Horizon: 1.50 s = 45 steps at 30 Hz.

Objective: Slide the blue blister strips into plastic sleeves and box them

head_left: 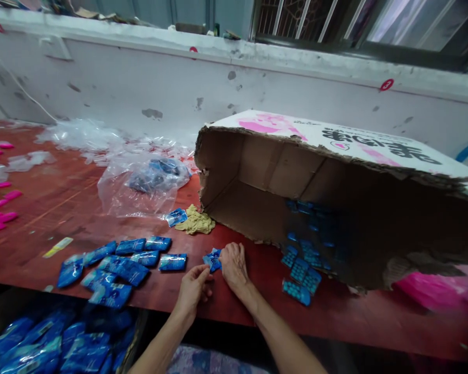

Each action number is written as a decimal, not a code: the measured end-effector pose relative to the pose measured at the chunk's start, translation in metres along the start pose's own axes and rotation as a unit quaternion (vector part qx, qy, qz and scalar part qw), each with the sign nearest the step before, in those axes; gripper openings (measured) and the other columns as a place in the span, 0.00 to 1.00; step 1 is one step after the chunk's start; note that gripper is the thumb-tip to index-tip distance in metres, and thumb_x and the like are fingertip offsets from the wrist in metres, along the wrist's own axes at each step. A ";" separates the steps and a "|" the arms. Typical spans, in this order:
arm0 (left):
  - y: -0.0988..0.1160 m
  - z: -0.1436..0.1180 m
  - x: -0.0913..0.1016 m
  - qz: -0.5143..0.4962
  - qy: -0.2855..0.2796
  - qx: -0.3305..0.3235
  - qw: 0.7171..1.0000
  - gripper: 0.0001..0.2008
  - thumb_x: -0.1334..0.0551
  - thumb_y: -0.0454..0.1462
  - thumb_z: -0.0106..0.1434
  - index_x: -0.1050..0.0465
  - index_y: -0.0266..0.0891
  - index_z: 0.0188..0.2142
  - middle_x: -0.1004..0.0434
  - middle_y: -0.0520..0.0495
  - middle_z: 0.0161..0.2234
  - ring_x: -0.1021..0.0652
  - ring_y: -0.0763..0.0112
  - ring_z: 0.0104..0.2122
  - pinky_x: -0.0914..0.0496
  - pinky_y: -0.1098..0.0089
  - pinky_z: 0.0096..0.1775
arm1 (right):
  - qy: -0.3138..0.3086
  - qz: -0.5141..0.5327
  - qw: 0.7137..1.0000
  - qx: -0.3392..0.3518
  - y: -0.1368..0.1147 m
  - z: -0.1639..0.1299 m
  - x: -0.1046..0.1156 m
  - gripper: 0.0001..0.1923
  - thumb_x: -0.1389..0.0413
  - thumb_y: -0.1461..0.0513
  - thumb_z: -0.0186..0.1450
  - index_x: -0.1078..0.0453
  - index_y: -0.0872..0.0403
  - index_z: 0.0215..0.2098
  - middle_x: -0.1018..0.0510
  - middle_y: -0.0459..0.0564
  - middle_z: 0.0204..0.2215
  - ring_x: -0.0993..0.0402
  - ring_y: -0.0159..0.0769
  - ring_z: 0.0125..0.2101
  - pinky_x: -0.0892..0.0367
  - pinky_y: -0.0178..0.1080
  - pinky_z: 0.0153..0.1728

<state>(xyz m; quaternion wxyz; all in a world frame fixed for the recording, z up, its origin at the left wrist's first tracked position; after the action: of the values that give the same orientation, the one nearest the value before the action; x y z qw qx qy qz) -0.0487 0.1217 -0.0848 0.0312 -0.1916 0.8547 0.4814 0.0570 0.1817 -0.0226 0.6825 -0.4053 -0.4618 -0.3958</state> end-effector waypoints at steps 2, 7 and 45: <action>0.001 -0.002 0.000 -0.002 -0.001 -0.002 1.000 0.19 0.35 0.43 0.46 0.34 0.34 0.34 0.29 0.52 0.20 0.34 0.80 0.10 0.46 0.79 0.12 | 0.009 -0.006 1.000 0.007 -0.001 -0.002 0.003 0.06 0.51 0.68 0.62 0.32 0.57 0.34 0.29 0.54 0.36 0.39 0.41 0.44 0.51 0.50 0.54; -0.002 -0.012 -0.008 -0.025 -0.005 0.003 1.000 0.24 0.34 0.45 0.46 0.36 0.35 0.39 0.31 0.54 0.22 0.34 0.82 0.12 0.46 0.80 0.13 | 0.105 0.044 0.993 -0.016 0.001 -0.021 0.045 0.08 0.55 0.67 0.64 0.34 0.57 0.33 0.32 0.55 0.41 0.44 0.43 0.51 0.57 0.53 0.56; -0.015 -0.004 -0.027 -0.067 -0.019 0.028 0.997 0.18 0.30 0.42 0.38 0.35 0.34 0.22 0.34 0.56 0.13 0.35 0.79 0.11 0.43 0.78 0.12 | 0.031 0.256 0.929 -0.264 0.046 -0.058 0.050 0.14 0.52 0.59 0.64 0.33 0.53 0.46 0.26 0.51 0.39 0.29 0.37 0.39 0.35 0.35 0.38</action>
<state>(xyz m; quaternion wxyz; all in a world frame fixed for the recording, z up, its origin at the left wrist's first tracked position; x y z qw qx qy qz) -0.0177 0.1193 -0.0878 0.0852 -0.2386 0.8522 0.4578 0.1296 0.1367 0.0025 0.6434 -0.6625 -0.1997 -0.3275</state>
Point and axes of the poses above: each hand's wrist, its own z-axis towards the middle knuckle, its own x-axis out of the back of the hand, y = z × x, the point moved 10 cm from there along z, towards the middle knuckle
